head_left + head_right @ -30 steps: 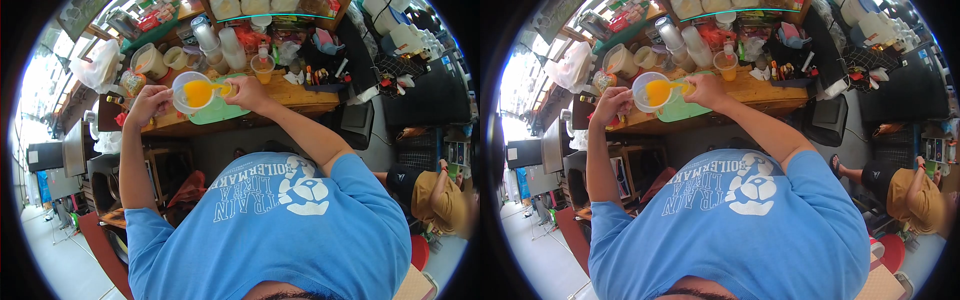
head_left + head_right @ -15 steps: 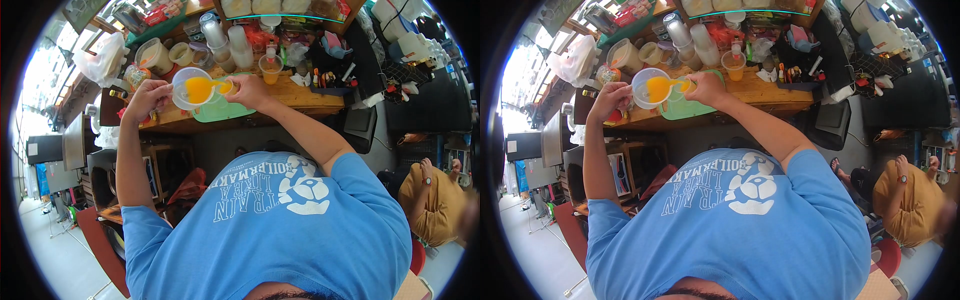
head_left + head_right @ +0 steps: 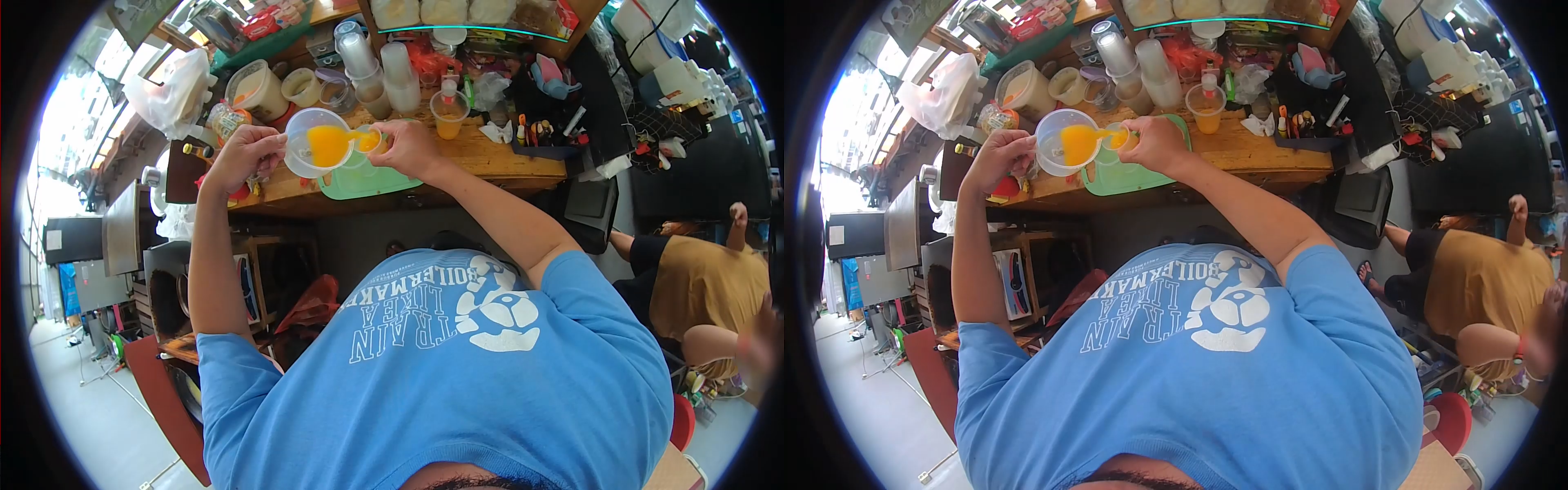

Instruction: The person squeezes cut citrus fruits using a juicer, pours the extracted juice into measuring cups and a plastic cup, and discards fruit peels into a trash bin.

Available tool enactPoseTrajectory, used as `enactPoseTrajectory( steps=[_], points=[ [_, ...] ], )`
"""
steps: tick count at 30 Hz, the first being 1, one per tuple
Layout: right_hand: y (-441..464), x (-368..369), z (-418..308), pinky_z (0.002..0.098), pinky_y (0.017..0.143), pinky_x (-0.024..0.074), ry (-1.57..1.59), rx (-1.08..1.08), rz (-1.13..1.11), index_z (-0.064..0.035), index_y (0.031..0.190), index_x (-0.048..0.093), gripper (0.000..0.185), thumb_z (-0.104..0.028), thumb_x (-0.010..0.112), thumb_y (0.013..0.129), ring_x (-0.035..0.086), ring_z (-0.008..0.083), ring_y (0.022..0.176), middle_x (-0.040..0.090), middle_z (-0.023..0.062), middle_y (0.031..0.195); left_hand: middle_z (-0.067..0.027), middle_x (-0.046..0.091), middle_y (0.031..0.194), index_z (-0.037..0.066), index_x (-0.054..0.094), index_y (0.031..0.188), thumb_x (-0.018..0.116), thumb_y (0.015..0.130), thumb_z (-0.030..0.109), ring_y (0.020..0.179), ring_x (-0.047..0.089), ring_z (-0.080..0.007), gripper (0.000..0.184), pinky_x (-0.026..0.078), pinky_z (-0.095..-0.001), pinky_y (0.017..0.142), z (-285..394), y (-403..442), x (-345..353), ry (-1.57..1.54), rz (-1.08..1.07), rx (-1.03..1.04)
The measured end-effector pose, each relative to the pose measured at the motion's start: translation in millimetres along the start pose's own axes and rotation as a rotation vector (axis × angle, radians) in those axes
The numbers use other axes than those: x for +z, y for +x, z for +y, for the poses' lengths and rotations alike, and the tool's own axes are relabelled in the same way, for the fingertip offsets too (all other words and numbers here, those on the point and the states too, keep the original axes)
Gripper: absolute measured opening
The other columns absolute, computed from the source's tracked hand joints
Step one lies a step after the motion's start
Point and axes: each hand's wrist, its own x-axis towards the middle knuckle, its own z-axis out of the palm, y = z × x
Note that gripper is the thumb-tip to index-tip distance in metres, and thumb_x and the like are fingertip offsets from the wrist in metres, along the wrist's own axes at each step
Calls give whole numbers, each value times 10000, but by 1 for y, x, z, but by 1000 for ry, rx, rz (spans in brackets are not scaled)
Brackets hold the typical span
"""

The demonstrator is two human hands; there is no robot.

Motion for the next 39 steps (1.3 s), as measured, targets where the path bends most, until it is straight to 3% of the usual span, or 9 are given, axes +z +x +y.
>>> enactPoseTrajectory(
  steps=[34,36,39],
  points=[
    [-2,0,-8,335,620,500,23,-37,21,-82,1095,752,471,-303,826,686,625,198,627,687,102,768,18,554,600,30,638,755,642,984,236,492,449,-34,308,359,-213,463,4,2,3,89,1,-23],
    [-2,-5,-15,395,814,540,11,46,-67,-49,1094,744,518,-324,801,659,693,328,874,729,186,943,18,554,600,28,638,755,642,984,236,491,449,-34,310,360,-214,463,4,2,3,98,4,-23],
    [-2,-4,-15,400,815,538,14,57,-63,-59,1096,745,519,-326,801,654,692,325,876,728,184,939,17,554,600,25,638,755,640,986,235,489,450,-35,313,364,-214,463,3,3,3,108,9,-26]
  ],
)
